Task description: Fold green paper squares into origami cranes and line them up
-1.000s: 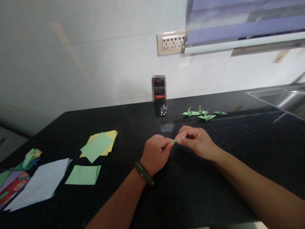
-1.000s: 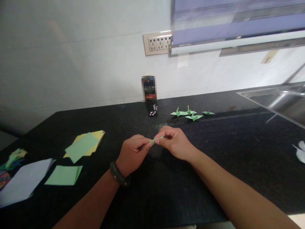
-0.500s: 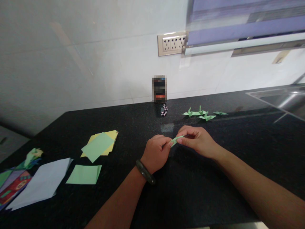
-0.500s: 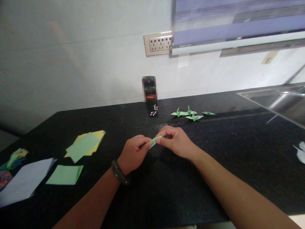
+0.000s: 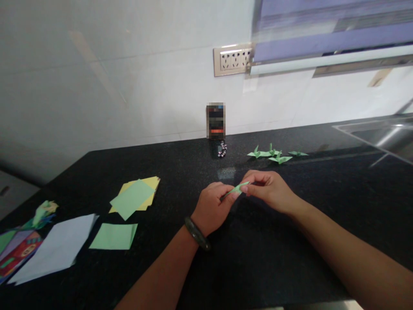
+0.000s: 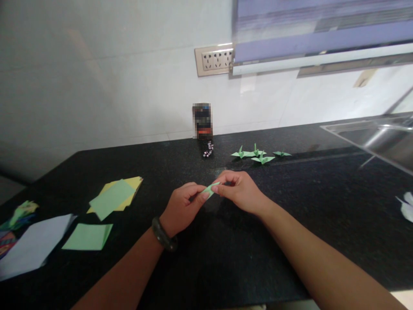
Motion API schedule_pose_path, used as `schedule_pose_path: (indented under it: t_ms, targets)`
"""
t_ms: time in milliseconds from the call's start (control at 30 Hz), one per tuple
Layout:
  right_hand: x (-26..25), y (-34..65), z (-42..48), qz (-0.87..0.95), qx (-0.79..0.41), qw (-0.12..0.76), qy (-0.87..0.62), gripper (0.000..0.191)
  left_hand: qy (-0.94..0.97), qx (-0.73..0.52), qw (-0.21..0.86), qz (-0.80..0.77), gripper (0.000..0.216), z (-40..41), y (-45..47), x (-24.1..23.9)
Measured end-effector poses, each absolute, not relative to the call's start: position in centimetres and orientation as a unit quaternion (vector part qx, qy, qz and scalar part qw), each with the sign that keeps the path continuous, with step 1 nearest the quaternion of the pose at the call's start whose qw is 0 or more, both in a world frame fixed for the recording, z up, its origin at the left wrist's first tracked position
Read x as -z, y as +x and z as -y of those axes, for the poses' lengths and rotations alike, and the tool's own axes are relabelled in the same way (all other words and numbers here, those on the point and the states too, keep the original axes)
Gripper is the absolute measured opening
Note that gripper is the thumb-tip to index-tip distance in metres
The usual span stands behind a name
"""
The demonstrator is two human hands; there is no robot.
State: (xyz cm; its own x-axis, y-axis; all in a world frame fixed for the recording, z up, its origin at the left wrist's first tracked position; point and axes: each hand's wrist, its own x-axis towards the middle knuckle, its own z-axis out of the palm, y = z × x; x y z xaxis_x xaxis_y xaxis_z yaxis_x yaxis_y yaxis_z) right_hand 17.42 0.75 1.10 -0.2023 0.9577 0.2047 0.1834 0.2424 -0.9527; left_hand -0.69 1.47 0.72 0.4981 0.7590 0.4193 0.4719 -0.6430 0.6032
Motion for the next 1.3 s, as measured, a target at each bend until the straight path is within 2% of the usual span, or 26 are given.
schedule_pose_path:
  t_ms: [400,700,1033,1167,1300]
  targets:
    - [-1.55,17.3,-0.55,0.634,-0.481,0.449,-0.406,0.016,0.816,-0.354,0.253,-0.381,0.027,-1.52,-0.67,-0.47]
    - [-1.28,17.45,-0.75,0.635,-0.465,0.463,-0.408,0.015,0.82,-0.348,0.249,-0.379,0.029,-1.5,-0.64,-0.65]
    - [-0.95,17.11,-0.54,0.639,-0.392,0.488,-0.447,0.024,0.836,-0.337,0.217,-0.374,0.028,-1.17,-0.49,-0.99]
    - [-0.81,16.83,-0.74,0.565,-0.488,0.503,-0.436,0.024,0.825,-0.359,0.209,-0.384,0.026,-1.15,-0.45,-0.88]
    - [-0.8,16.6,-0.85,0.475,-0.548,0.524,-0.446,0.035,0.811,-0.376,0.202,-0.4,0.026,-1.21,-0.45,-0.69]
